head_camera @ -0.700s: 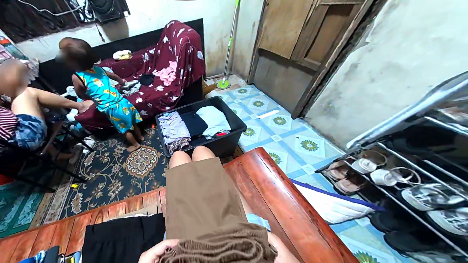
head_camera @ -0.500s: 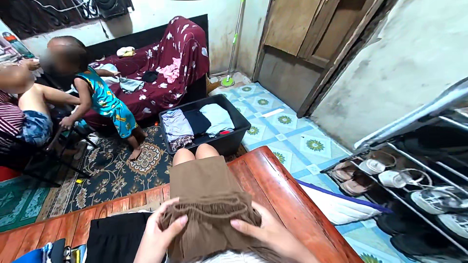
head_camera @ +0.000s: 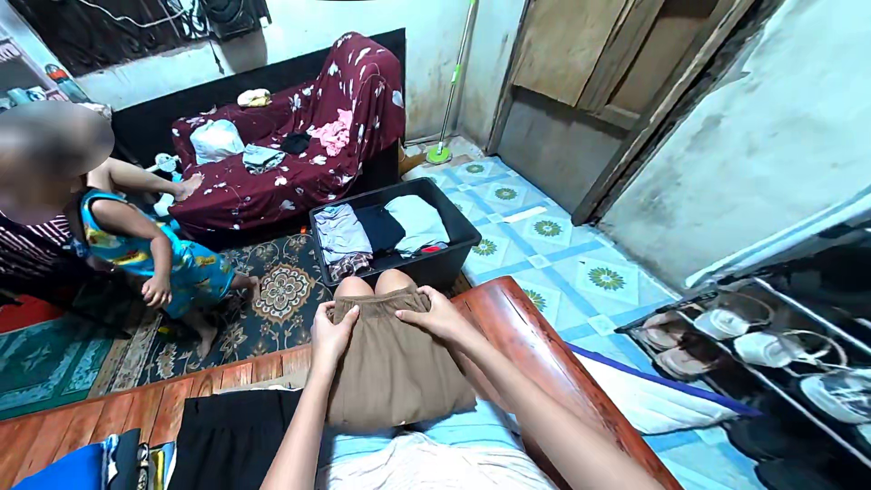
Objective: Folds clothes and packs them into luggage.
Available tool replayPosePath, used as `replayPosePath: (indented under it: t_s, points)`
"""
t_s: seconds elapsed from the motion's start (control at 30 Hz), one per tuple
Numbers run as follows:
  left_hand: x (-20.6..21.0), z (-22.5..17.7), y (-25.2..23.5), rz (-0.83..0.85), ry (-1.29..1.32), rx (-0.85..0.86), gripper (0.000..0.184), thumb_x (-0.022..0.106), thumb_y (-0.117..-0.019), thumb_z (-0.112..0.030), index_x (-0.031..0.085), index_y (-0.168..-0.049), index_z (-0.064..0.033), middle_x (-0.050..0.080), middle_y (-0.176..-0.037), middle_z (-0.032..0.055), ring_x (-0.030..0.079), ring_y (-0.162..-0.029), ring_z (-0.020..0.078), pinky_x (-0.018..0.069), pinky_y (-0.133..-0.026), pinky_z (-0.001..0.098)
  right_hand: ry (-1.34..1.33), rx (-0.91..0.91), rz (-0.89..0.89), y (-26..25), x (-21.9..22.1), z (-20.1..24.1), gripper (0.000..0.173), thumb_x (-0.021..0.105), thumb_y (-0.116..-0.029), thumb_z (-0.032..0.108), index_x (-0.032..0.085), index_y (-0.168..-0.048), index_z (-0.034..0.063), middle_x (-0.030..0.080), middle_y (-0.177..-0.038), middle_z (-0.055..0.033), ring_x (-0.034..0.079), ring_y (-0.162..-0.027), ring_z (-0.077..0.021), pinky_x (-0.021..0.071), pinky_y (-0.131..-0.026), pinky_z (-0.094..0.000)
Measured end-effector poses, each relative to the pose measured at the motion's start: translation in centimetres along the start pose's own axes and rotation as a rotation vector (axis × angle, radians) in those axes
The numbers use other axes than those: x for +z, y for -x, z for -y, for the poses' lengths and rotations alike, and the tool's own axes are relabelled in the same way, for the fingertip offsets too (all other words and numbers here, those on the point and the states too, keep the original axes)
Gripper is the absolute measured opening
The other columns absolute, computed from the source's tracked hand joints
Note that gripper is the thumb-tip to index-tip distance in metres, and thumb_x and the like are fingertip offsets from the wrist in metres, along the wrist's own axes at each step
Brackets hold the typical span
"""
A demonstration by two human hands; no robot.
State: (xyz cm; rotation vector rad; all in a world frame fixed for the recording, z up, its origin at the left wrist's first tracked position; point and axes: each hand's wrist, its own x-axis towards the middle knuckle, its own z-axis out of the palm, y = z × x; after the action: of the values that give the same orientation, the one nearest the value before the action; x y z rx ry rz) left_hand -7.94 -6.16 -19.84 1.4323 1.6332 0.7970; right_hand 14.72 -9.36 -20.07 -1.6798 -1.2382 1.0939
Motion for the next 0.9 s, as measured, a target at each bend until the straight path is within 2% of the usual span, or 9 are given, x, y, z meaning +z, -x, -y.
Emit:
replayPosePath:
  t_s: [0.13, 0.27, 0.37, 0.47, 0.53, 0.6, 0.7, 0.8, 0.9]
  points:
    - [0.9, 0.0, 0.1, -0.069, -0.170, 0.047, 0.062, 0.068, -0.0957, -0.050, 0.053, -0.144, -0.0132, 0.067, -0.120, 0.0235, 0.065, -0.111, 0.0429, 0.0489, -0.093, 0.0662, 0.061, -0.032, -0.035, -0.3, 0.1, -2.0, 0.077, 0.084, -0.0857, 0.034, 0.045, -0.144, 0.0028, 0.062, -0.127, -0.0254, 0.063, -0.116, -0.0379, 0.0502, -0.099, -0.0583]
    - [0.4, -0.4, 0.6, -0.049, -0.236, 0.088, 0.055, 0.060, -0.1020, -0.045, 0.051, -0.145, -0.0115, 0.068, -0.120, 0.0239, 0.065, -0.111, 0.0432, 0.0487, -0.094, 0.0661, 0.095, -0.140, -0.073, 0.9, -0.2, -2.0, 0.075, 0.081, -0.0890, 0.034, 0.042, -0.148, 0.0096, 0.071, -0.111, -0.0196, 0.071, -0.097, -0.0342, 0.0574, -0.085, -0.0569]
    - [0.4, -0.6, 0.3, -0.068, -0.239, 0.112, 0.054, 0.061, -0.1023, -0.043, 0.051, -0.144, -0.0106, 0.068, -0.119, 0.0234, 0.066, -0.109, 0.0422, 0.0496, -0.093, 0.0646, 0.142, -0.191, -0.129, 0.7, -0.6, -1.2, 0.072, 0.082, -0.0886, 0.027, 0.046, -0.145, 0.0026, 0.067, -0.103, -0.0194, 0.067, -0.088, -0.0319, 0.0557, -0.081, -0.0526]
    - [0.6, 0.1, 0.2, -0.130, -0.350, 0.129, 0.062, 0.066, -0.0978, -0.046, 0.053, -0.144, -0.0067, 0.057, -0.136, 0.0259, 0.055, -0.125, 0.0465, 0.0426, -0.101, 0.0668, 0.260, -0.236, -0.163, 0.5, -0.9, -2.0, 0.069, 0.081, -0.0893, 0.030, 0.049, -0.143, -0.0001, 0.062, -0.123, -0.0221, 0.062, -0.110, -0.0366, 0.0516, -0.097, -0.0547]
    - [0.2, -0.2, 0.3, -0.251, -0.400, 0.255, 0.061, 0.071, -0.0948, -0.039, 0.054, -0.142, -0.0053, 0.054, -0.139, 0.0282, 0.052, -0.125, 0.0503, 0.0419, -0.099, 0.0691, 0.296, -0.325, -0.240, 0.8, -1.6, -1.7, 0.059, 0.077, -0.0922, 0.028, 0.054, -0.139, 0.0004, 0.058, -0.132, -0.0244, 0.058, -0.121, -0.0413, 0.0485, -0.102, -0.0593]
    - [-0.4, -0.8, 0.6, -0.305, -0.429, 0.422, 0.053, 0.069, -0.0963, -0.026, 0.054, -0.142, -0.0050, 0.053, -0.140, 0.0265, 0.053, -0.125, 0.0482, 0.0424, -0.100, 0.0675, 0.334, -0.412, -0.307, 1.5, -2.4, -1.0, 0.046, 0.072, -0.0943, 0.025, 0.061, -0.133, 0.0034, 0.061, -0.130, -0.0211, 0.059, -0.118, -0.0395, 0.0499, -0.099, -0.0593]
    - [-0.9, -1.6, 0.2, -0.153, -0.491, 0.535, 0.043, 0.058, -0.1035, -0.024, 0.056, -0.144, -0.0091, 0.058, -0.141, 0.0183, 0.055, -0.129, 0.0399, 0.0428, -0.106, 0.0626, 0.372, -0.468, -0.232, 1.6, -2.1, -0.4, 0.029, 0.067, -0.0971, 0.020, 0.069, -0.123, 0.0064, 0.066, -0.123, -0.0153, 0.063, -0.113, -0.0331, 0.0523, -0.096, -0.0546]
    - [-0.9, -1.3, -1.3, 0.037, -0.532, 0.385, 0.044, 0.052, -0.1072, -0.034, 0.057, -0.144, -0.0101, 0.062, -0.137, 0.0182, 0.059, -0.126, 0.0387, 0.0454, -0.105, 0.0614, 0.350, -0.449, -0.044, -0.1, -1.3, -0.9, 0.040, 0.070, -0.0967, 0.025, 0.066, -0.133, 0.0075, 0.063, -0.133, -0.0151, 0.060, -0.120, -0.0336, 0.0484, -0.104, -0.0543]
    - [-1.1, -0.8, -2.0, 0.071, -0.565, 0.315, 0.041, 0.057, -0.1046, -0.038, 0.064, -0.137, -0.0136, 0.069, -0.129, 0.0126, 0.063, -0.123, 0.0327, 0.0444, -0.106, 0.0596, 0.405, -0.438, 0.132, -1.6, -1.1, -0.8, 0.062, 0.074, -0.0937, 0.038, 0.056, -0.147, 0.0120, 0.055, -0.148, -0.0103, 0.052, -0.133, -0.0312, 0.0414, -0.113, -0.0522]
